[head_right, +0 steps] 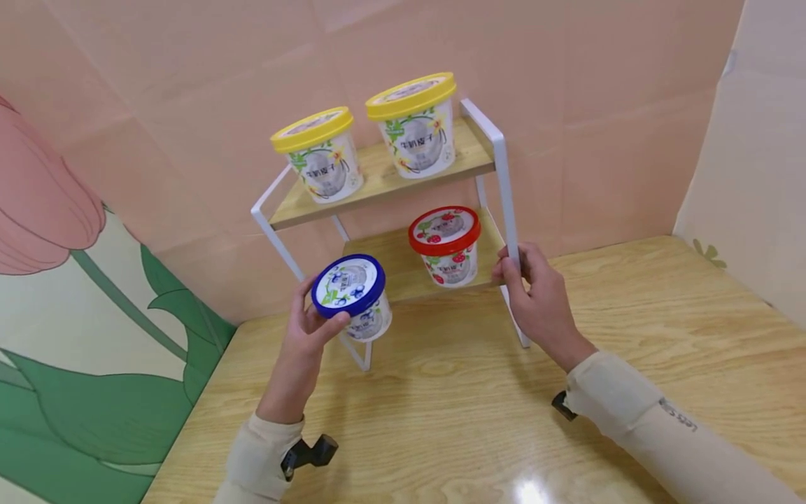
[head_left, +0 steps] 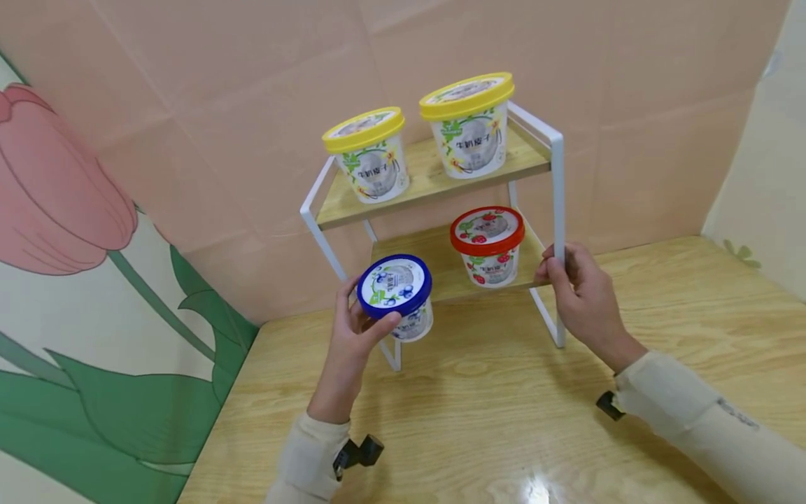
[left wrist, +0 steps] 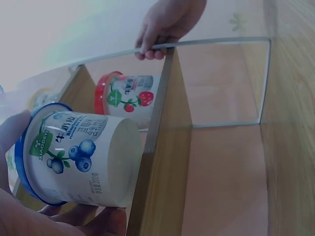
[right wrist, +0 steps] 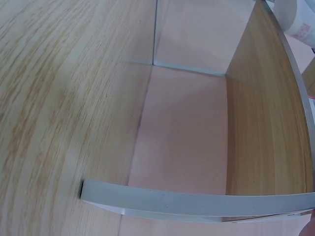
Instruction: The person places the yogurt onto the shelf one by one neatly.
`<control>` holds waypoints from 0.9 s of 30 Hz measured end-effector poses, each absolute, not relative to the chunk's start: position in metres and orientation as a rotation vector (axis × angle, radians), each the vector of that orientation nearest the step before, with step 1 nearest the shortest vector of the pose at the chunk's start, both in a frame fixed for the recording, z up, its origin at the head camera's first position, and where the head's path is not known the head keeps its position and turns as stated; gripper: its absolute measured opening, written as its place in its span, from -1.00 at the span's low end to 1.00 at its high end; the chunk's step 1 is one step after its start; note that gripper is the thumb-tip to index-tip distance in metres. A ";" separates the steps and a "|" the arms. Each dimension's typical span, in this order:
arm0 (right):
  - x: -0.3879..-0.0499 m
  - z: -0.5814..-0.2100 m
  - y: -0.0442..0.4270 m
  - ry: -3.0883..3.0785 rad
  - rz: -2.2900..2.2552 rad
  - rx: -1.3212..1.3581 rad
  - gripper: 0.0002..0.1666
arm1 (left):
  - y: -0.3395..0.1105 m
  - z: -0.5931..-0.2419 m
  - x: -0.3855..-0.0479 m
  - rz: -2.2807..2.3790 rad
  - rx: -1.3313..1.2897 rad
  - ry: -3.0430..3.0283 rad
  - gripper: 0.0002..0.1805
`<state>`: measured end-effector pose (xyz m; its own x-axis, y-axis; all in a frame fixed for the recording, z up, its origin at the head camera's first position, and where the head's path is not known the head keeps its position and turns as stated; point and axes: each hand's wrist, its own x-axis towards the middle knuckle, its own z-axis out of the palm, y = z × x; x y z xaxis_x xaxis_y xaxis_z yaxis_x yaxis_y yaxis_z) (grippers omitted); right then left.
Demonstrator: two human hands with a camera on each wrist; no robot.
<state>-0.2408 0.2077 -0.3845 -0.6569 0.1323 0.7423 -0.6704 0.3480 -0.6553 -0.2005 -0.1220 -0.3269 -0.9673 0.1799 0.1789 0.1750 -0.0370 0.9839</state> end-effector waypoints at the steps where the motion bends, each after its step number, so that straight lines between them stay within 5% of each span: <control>1: -0.241 -0.384 0.207 -1.878 1.386 0.474 -0.82 | -0.122 -0.327 -0.201 2.220 0.404 2.176 -0.04; 27: -0.241 -0.384 0.206 -1.843 1.419 0.454 -0.82 | -0.111 -0.324 -0.213 2.127 0.469 2.222 -0.02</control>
